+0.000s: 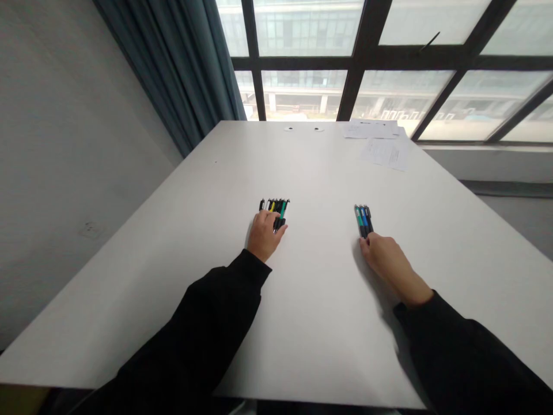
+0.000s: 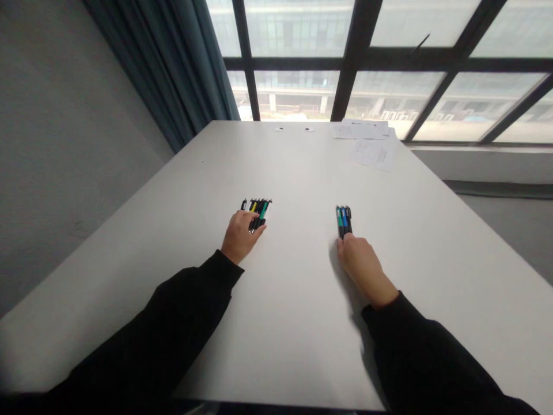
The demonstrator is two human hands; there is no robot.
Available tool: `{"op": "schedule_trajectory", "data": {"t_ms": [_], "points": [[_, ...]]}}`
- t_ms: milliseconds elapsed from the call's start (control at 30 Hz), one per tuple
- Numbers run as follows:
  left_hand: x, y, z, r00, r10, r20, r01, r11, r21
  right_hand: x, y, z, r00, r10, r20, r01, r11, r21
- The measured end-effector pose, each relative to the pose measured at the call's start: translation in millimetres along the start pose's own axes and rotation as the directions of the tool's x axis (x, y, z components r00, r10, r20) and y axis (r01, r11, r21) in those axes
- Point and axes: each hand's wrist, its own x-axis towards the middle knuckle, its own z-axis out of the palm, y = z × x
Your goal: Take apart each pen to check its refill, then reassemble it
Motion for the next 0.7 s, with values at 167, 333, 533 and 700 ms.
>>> {"op": "schedule_trajectory", "data": {"t_ms": [167,333,533,700], "points": [[-1,-1,-1,0.991,0.118,0.068,-0.128,0.978,0.165,1,0,0,1.0,0.012,-0.002,-0.012,1.0,0.021],[-3,4,-3,0.983,0.152,0.106,-0.172,0.959,0.223,2,-2,0,0.999,0.029,-0.016,-0.028,0.999,0.045],[-3,6,-3,0.975,0.181,0.13,-0.208,0.945,0.252,0,-3,-3,0.999,0.042,-0.018,-0.041,0.998,0.054],[-4,7,-3,0.974,0.187,0.128,-0.217,0.93,0.295,-2,-5,-6,0.999,0.037,-0.027,-0.036,0.999,0.038]]}}
